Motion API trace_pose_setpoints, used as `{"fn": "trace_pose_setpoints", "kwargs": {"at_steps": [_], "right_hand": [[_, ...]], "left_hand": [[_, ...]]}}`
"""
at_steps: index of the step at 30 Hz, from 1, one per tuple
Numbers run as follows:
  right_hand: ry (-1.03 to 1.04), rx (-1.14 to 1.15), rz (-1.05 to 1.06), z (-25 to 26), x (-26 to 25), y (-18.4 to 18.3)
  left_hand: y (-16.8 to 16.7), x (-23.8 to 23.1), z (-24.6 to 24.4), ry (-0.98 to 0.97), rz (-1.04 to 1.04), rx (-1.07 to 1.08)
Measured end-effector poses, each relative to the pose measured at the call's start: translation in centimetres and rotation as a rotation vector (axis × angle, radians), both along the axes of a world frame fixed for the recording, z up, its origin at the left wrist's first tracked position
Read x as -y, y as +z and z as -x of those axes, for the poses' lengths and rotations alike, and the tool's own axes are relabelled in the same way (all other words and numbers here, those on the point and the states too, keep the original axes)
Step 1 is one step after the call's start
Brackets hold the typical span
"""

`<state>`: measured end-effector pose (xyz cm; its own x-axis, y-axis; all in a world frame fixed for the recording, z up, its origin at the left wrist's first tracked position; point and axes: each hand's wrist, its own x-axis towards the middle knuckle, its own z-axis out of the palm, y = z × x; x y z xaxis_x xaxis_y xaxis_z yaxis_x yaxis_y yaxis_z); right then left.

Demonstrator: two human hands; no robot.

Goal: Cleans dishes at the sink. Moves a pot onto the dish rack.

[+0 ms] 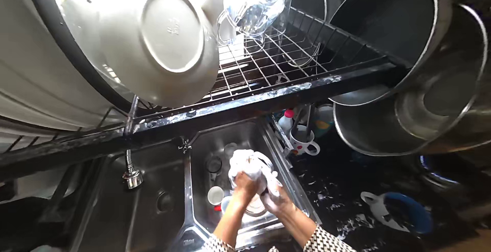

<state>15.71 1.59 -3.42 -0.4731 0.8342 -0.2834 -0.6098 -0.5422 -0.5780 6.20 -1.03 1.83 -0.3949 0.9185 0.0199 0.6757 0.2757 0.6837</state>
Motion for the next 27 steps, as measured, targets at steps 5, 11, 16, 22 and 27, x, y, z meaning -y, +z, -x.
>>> {"fn": "trace_pose_setpoints", "kwargs": {"at_steps": [5,11,16,22,27], "right_hand": [[0.108,-0.069,-0.097,-2.0,-1.0,-0.3],[0.242,-0.061,-0.069,-2.7,-1.9,-0.6],[0.327,0.249,-0.383,-3.3,-2.4,-0.1],[0.779,0.671,-0.777,-3.5,-2.3,1.6],[0.766,0.437,-0.698,-4.6,-1.6,2.0]], "left_hand": [[-2.7,-1.5,5.8,-0.04,-0.166,0.93],[-5.6,1.0,5.9,0.052,-0.005,1.006],[-4.7,1.8,7.9,0.138,0.062,0.735],[3.0,0.4,4.8,-0.463,0.218,0.357],[1.0,-1.3,5.7,-0.685,0.223,0.64]]}}
